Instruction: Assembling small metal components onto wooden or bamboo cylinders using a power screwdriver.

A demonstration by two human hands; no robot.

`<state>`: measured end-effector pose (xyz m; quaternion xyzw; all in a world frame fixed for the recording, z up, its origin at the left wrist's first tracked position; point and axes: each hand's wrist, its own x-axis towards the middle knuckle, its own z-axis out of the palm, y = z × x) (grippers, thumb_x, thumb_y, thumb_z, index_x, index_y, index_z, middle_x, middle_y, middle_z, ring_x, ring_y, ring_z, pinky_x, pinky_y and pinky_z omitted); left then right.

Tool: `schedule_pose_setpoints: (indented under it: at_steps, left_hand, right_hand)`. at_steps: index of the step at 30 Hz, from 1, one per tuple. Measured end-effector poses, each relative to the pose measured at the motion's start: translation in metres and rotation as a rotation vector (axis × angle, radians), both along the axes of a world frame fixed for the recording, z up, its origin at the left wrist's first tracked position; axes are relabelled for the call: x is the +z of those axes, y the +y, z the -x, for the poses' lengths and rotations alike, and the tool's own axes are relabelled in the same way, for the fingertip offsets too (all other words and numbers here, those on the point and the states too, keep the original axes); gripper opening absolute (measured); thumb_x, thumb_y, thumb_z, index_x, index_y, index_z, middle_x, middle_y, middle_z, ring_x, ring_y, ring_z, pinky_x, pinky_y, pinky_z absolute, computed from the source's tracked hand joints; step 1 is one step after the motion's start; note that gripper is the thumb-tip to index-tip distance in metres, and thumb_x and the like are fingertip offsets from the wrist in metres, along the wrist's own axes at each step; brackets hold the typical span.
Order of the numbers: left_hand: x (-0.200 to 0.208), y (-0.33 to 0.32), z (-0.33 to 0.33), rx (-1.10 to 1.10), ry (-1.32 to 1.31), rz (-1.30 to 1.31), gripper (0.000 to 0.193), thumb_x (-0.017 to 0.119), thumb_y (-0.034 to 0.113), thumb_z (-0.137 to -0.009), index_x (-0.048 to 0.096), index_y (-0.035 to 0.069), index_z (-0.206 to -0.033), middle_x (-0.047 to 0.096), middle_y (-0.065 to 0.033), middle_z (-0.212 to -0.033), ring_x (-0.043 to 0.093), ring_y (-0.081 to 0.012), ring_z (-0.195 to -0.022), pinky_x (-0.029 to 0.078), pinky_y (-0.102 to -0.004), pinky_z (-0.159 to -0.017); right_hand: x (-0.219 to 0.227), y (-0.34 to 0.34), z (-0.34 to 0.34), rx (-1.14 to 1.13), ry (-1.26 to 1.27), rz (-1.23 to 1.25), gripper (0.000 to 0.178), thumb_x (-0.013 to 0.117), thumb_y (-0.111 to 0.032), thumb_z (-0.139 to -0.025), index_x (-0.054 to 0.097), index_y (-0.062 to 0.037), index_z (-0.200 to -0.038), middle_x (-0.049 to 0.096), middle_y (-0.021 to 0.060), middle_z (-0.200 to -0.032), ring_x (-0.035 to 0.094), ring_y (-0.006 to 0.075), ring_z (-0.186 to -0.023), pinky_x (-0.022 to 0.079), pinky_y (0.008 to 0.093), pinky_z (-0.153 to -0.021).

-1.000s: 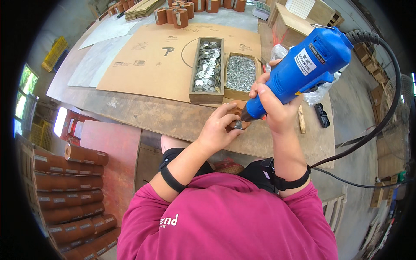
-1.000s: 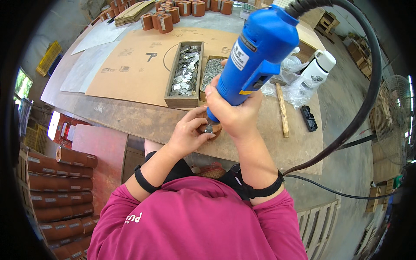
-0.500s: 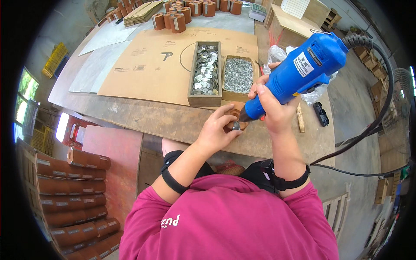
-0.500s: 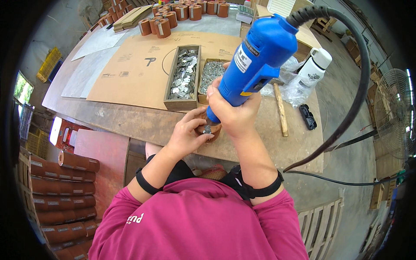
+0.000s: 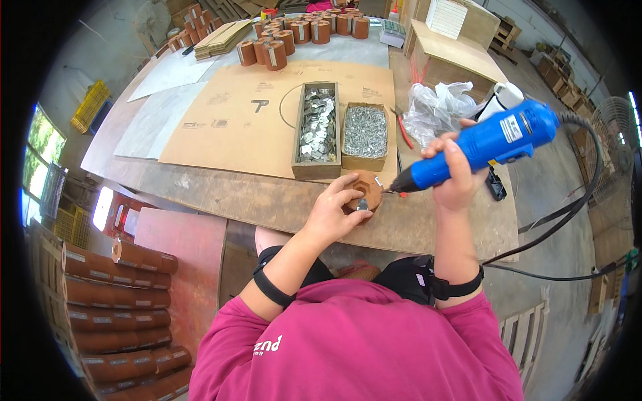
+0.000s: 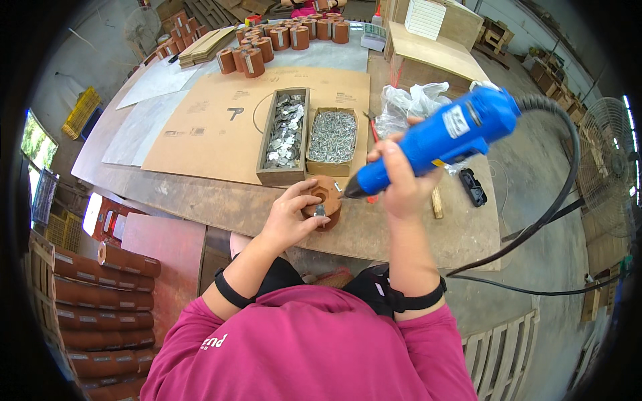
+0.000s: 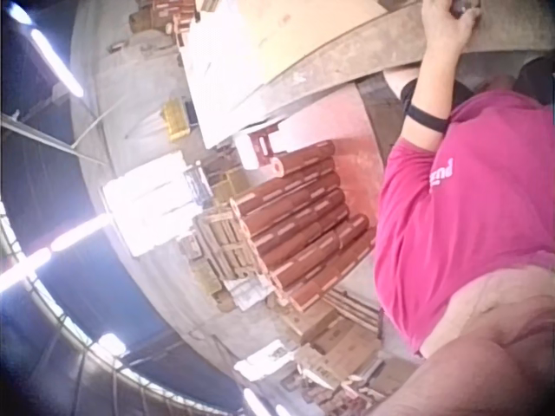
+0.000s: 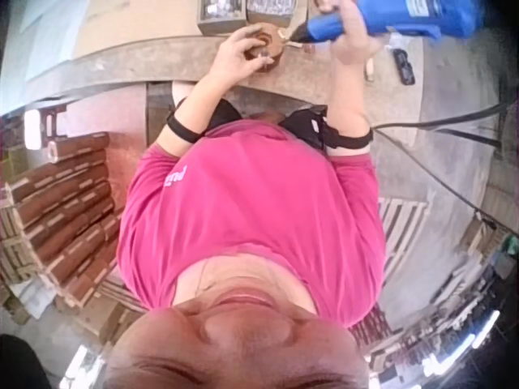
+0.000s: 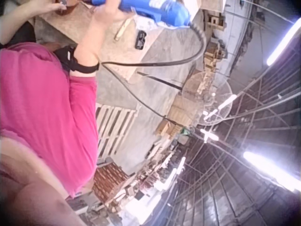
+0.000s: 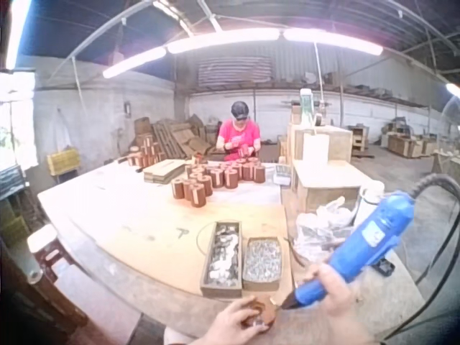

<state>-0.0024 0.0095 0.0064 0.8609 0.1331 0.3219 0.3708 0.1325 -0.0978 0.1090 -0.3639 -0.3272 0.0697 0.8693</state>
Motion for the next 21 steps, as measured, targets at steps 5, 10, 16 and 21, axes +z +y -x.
schedule_pose_setpoints:
  at_steps: [5, 10, 16, 21]
  left_hand:
    - [-0.002, 0.001, 0.002, -0.073, -0.033, 0.021, 0.029, 0.072, 0.011, -0.062, 0.062, 0.001, -0.086, 0.050, -0.0151, -0.116, 0.052, -0.0290, -0.103, 0.044, -0.0335, -0.085]
    - [-0.003, 0.007, 0.006, -0.166, -0.023, -0.019, 0.030, 0.069, 0.008, -0.065, 0.059, 0.001, -0.093, 0.047, -0.0174, -0.118, 0.048, -0.0313, -0.107, 0.041, -0.0347, -0.088]
    - [0.014, 0.002, 0.004, -0.196, 0.093, -0.043, 0.043, 0.071, 0.015, -0.064, 0.053, 0.002, -0.101, 0.038, -0.0208, -0.124, 0.038, -0.0370, -0.114, 0.034, -0.0399, -0.093]
    - [0.009, -0.017, -0.018, 0.116, 0.180, -0.370, 0.046, 0.075, 0.022, -0.057, 0.049, 0.003, -0.089, 0.037, -0.0212, -0.121, 0.033, -0.0429, -0.114, 0.031, -0.0458, -0.094]
  right_hand:
    - [-0.041, -0.027, -0.039, -0.240, 0.034, 0.175, 0.042, 0.056, -0.002, -0.073, 0.038, 0.0001, -0.111, 0.051, 0.0090, -0.071, 0.054, 0.0181, -0.058, 0.047, 0.0323, -0.054]
    - [-0.077, -0.040, -0.045, -0.410, -0.016, 0.401, 0.041, 0.057, -0.002, -0.073, 0.039, 0.0034, -0.110, 0.052, 0.0067, -0.071, 0.055, 0.0149, -0.058, 0.046, 0.0279, -0.054]
    - [-0.092, -0.042, -0.054, -0.409, 0.007, 0.456, 0.028, 0.062, -0.002, -0.070, 0.045, 0.0003, -0.093, 0.053, 0.0060, -0.072, 0.056, 0.0133, -0.059, 0.046, 0.0265, -0.055]
    - [-0.092, -0.034, -0.058, -0.440, 0.040, 0.463, 0.029, 0.062, -0.002, -0.071, 0.044, 0.0002, -0.093, 0.054, 0.0058, -0.072, 0.055, 0.0134, -0.059, 0.046, 0.0261, -0.055]
